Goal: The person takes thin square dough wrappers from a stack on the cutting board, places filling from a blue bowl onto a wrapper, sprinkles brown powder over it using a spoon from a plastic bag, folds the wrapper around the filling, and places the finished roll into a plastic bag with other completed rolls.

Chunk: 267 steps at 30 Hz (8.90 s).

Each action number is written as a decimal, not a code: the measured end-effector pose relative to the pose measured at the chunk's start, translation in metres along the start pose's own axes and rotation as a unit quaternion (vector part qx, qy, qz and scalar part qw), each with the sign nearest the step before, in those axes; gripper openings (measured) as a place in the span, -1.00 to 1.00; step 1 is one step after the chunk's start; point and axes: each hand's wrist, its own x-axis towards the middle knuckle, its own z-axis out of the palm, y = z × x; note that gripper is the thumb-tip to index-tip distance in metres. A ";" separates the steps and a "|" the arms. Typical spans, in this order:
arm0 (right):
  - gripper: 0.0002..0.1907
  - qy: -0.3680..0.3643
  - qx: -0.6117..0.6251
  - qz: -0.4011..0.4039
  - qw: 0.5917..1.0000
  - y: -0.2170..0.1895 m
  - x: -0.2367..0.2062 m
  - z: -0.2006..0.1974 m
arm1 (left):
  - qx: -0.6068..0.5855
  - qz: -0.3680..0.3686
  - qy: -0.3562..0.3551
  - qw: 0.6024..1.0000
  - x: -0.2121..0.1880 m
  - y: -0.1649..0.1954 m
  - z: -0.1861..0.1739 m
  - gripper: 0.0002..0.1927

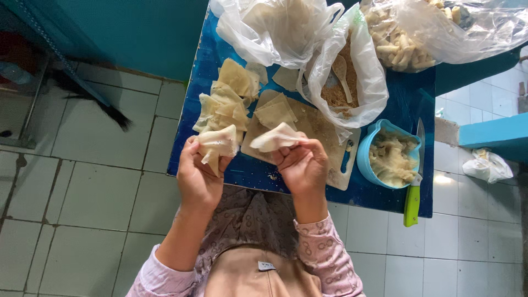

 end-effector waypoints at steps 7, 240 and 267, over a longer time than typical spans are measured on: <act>-0.93 0.054 -0.512 -0.380 0.768 -0.055 -0.041 0.017 | 0.170 0.054 -0.048 0.983 -0.004 -0.004 -0.003 -0.77; -0.79 0.084 -0.866 -0.470 0.147 -0.089 -0.017 0.033 | 0.730 0.187 -0.225 0.618 0.008 -0.082 0.062 -0.87; -0.81 0.024 -0.849 -0.312 0.426 -0.034 -0.051 0.001 | 0.739 0.240 -0.323 0.540 0.016 -0.071 0.067 -0.88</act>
